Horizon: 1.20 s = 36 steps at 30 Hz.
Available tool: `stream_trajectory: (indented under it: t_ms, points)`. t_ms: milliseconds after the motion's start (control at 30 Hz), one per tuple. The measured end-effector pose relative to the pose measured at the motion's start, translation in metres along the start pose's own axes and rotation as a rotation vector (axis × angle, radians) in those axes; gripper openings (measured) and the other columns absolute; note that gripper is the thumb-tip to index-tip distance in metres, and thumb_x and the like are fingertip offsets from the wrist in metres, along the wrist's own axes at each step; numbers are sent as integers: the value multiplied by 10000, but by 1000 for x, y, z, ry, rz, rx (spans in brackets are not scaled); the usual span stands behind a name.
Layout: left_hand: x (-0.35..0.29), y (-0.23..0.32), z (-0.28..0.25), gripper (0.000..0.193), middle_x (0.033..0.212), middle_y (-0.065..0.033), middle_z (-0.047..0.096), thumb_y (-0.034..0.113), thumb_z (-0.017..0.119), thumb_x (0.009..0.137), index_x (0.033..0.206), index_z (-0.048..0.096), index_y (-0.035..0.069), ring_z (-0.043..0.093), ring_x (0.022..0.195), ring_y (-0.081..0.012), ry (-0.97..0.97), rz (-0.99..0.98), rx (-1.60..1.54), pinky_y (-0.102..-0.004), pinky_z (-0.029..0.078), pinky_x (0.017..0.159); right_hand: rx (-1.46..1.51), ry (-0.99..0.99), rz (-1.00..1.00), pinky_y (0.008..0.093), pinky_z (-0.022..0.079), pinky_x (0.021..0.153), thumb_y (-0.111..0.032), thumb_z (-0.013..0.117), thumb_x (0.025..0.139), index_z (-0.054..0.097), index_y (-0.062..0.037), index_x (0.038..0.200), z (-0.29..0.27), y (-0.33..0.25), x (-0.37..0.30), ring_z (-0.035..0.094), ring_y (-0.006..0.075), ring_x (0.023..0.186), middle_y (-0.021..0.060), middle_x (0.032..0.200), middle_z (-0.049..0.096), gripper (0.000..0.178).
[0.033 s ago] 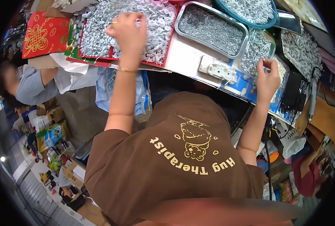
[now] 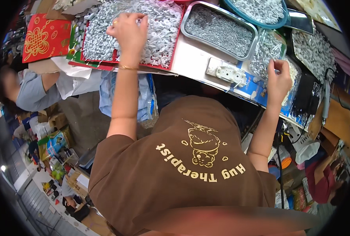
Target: Assembling small components into a white plastic housing using a handheld electric screwdriver at a workbench.
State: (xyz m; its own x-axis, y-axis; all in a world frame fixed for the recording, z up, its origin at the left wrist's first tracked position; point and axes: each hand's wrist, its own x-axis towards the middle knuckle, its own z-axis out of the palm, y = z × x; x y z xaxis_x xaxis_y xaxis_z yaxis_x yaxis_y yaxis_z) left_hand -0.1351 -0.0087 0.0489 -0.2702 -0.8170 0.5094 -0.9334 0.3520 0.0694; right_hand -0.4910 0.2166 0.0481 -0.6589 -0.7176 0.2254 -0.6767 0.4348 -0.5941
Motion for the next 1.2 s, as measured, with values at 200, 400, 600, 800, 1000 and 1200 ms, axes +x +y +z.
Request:
stream_trajectory:
  t_ms: [200,400,600,800,1000,1200]
  points:
    - [8,-32,26,231,1046,-22,678,443,755,801,884,763,228,588,1076,-252,-135,10,-70,-509,296,929,85,-43,-91,280,524,727,-73,692,905,709,-10,980,-17,-32,-2,678,168,765,89,869,717,99]
    - [3,-6,7,216,936,-69,726,257,695,900,926,632,53,664,926,-246,-15,-64,-408,-440,371,949,264,-316,-302,306,511,781,5,668,876,709,4,992,-24,-66,-34,655,200,845,108,912,697,123]
    - [-16,62,-32,130,867,-51,715,80,763,856,944,726,-8,637,820,-105,-235,-134,-1099,-260,501,779,324,-337,-285,300,516,706,17,722,823,670,-5,985,-3,-62,-46,637,192,753,88,883,686,171]
    - [-47,120,-42,113,976,1,760,169,752,868,956,763,100,658,915,-140,-421,246,-961,-317,380,904,210,-358,-493,341,497,697,25,730,790,667,-32,931,-4,-63,-45,623,225,745,71,850,673,165]
    - [-73,154,-30,78,1022,26,757,170,755,850,911,744,122,647,937,-127,-429,301,-987,-383,291,959,233,-401,-505,352,496,699,-11,749,790,700,-29,903,-4,-57,-41,628,256,773,82,846,685,124]
    - [-83,158,-26,54,1040,47,751,149,757,836,880,728,135,651,944,-132,-407,357,-935,-399,288,963,377,-80,-392,283,514,715,-26,738,847,766,-51,1014,-22,-78,4,652,144,761,67,899,735,171]
